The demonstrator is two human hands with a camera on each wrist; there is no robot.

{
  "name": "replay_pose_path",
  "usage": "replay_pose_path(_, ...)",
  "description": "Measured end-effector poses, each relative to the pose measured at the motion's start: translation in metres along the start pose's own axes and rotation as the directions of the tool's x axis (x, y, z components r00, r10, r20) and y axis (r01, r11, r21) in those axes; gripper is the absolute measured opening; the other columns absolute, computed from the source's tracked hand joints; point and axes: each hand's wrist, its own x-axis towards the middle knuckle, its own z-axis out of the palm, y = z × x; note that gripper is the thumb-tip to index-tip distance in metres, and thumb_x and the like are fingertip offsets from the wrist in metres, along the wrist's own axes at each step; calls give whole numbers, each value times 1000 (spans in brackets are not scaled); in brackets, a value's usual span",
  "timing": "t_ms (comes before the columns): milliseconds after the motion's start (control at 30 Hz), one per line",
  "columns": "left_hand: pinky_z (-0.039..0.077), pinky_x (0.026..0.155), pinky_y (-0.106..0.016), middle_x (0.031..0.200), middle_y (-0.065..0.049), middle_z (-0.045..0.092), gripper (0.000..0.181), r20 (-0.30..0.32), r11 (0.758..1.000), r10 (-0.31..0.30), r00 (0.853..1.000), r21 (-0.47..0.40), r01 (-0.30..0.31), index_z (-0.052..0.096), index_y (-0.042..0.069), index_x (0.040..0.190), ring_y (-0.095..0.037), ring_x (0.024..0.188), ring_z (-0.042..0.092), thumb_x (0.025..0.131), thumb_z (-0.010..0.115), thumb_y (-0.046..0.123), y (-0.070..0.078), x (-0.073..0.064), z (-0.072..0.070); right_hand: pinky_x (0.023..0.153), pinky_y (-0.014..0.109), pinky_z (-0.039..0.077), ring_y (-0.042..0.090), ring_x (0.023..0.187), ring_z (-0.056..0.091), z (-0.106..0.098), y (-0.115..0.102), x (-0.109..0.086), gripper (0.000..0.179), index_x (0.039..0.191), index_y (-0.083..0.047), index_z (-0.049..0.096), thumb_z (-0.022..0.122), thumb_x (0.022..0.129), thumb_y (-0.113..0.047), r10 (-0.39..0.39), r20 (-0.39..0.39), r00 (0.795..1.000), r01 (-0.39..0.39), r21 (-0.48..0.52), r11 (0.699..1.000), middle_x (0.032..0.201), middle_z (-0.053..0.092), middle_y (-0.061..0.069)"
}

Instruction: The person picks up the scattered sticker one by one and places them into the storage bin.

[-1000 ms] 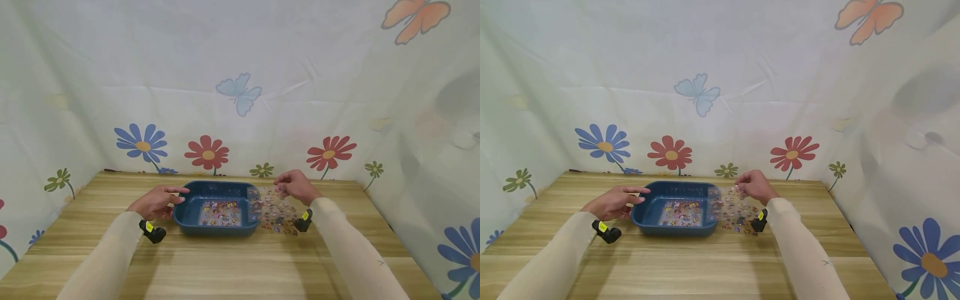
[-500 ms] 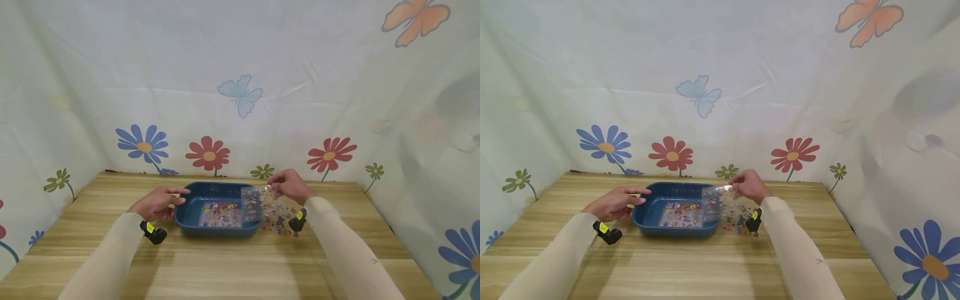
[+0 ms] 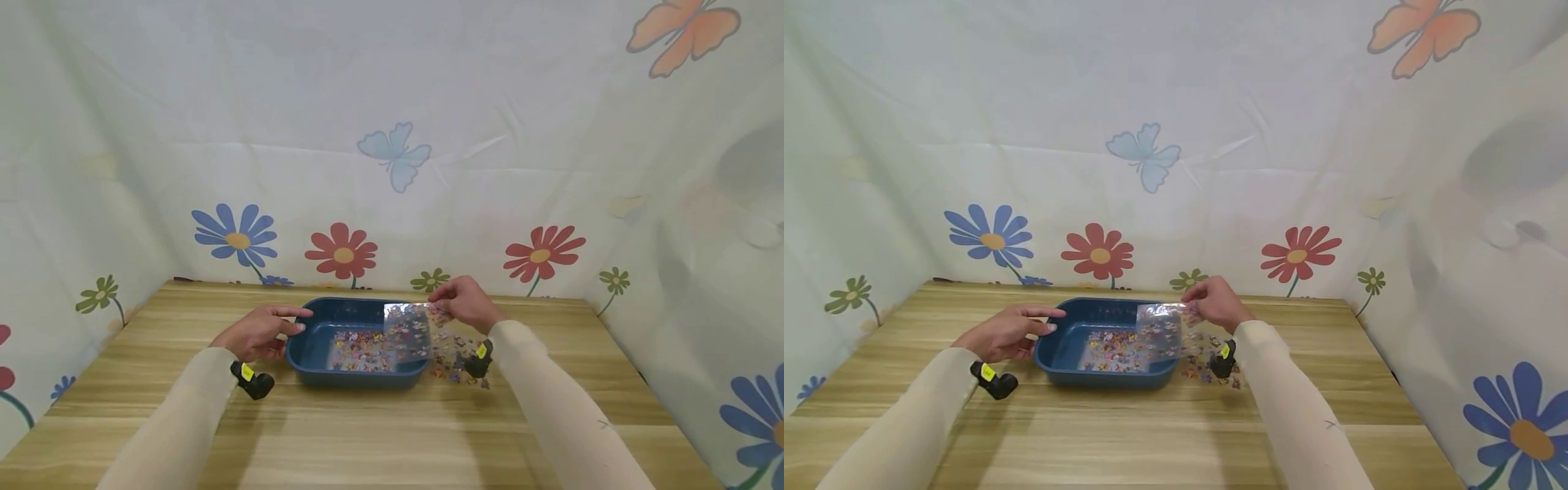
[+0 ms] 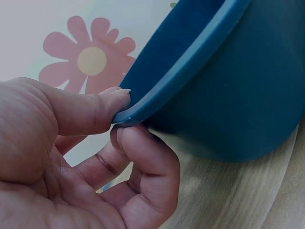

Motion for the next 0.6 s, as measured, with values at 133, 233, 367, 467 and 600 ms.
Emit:
replay_pose_path(133,52,64,-28,147,-22,54,51,0,1000,-4,1000,-3,4,53,16,154,-23,72,57,103,62,14,0,-2,0,71,24,59,14,80,67,4,-1,2,21,114,6,73,63,96,6,-16,22,1000,16,14,1000,110,74,21)
replay_pose_path(233,53,65,-28,148,-22,54,51,-5,1000,-6,1000,-1,6,53,16,153,-23,73,58,103,62,14,0,-2,1,70,25,59,14,77,67,7,-3,2,21,114,7,73,63,95,8,-29,34,999,28,32,999,108,74,23)
replay_pose_path(367,53,65,-29,150,-23,53,52,-1,1000,0,1000,7,0,52,15,154,-24,75,59,103,62,15,-1,-2,1,72,26,61,14,78,68,10,-5,3,22,115,8,72,63,95,8,-30,41,999,28,53,998,110,73,24)
replay_pose_path(467,54,66,-29,149,-22,53,51,-2,1000,-1,1000,9,1,53,16,154,-24,75,59,103,62,15,0,-2,1,75,29,63,15,79,70,14,-7,5,23,117,9,71,63,95,9,-23,55,998,18,84,996,112,72,25)
replay_pose_path(600,53,66,-29,148,-20,55,50,-13,1000,-6,1000,5,6,55,17,152,-24,75,59,103,62,14,0,0,1,76,31,64,16,78,72,20,-11,7,23,116,10,70,61,95,12,-23,71,997,15,117,993,111,71,25)
